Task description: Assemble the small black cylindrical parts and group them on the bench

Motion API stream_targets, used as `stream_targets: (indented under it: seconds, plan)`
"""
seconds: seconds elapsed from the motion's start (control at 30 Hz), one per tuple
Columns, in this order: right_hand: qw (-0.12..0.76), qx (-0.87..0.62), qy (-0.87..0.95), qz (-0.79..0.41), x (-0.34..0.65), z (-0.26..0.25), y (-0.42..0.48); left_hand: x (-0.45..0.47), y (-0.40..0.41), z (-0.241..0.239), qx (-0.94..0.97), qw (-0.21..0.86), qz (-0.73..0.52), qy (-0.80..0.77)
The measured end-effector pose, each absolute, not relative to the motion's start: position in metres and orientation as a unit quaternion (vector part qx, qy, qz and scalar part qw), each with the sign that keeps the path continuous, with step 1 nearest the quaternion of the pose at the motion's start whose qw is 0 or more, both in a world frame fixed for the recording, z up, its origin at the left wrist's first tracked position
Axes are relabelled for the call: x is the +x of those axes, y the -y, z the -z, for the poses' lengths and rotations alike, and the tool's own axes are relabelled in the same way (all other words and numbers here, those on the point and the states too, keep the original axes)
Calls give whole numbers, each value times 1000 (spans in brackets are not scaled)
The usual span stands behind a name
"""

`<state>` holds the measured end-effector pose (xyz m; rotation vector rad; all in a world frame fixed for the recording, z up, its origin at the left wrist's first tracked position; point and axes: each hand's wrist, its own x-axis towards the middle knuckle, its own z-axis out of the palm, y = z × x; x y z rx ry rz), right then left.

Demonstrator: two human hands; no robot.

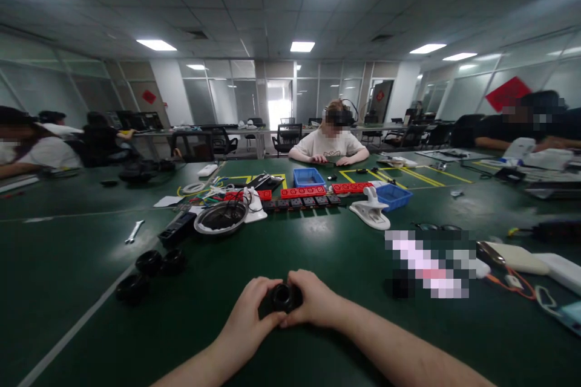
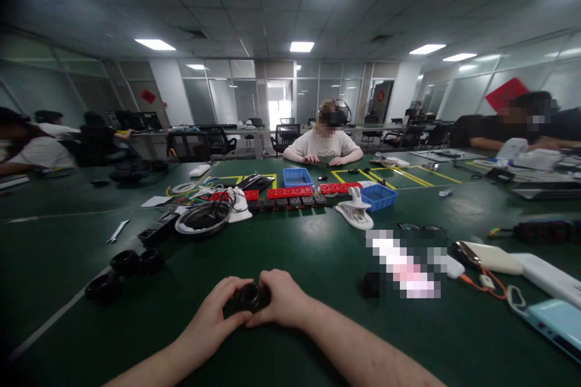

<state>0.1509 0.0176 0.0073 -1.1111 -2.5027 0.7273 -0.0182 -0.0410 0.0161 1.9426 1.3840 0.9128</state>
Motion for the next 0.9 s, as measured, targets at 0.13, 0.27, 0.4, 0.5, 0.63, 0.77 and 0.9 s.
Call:
stream_targets:
  seconds: [0.13, 0.27, 0.4, 0.5, 0.63, 0.77, 0.9]
  plan:
    - [180, -437, 872, -126, 140, -7, -1, -17, 42, -16, 697, 300, -352, -548]
    - [154, -357, 900, -198, 148, -10, -7, -23, 41, -17, 721, 321, -343, -510]
    - [120, -285, 916, -256, 161, -5, -19, -28, 39, -15, 747, 337, -308, -483]
    - [130, -310, 912, -235, 158, 6, -21, -29, 39, -13, 754, 334, -309, -473]
    - [111, -430, 893, -78, 141, 18, -21, -30, 39, -11, 752, 306, -331, -482]
    - [52, -418, 905, 53, 143, -18, -11, -30, 40, -12, 758, 260, -321, -505]
    - [28, -379, 923, -67, 167, -88, 23, -30, 40, -9, 764, 250, -322, -500]
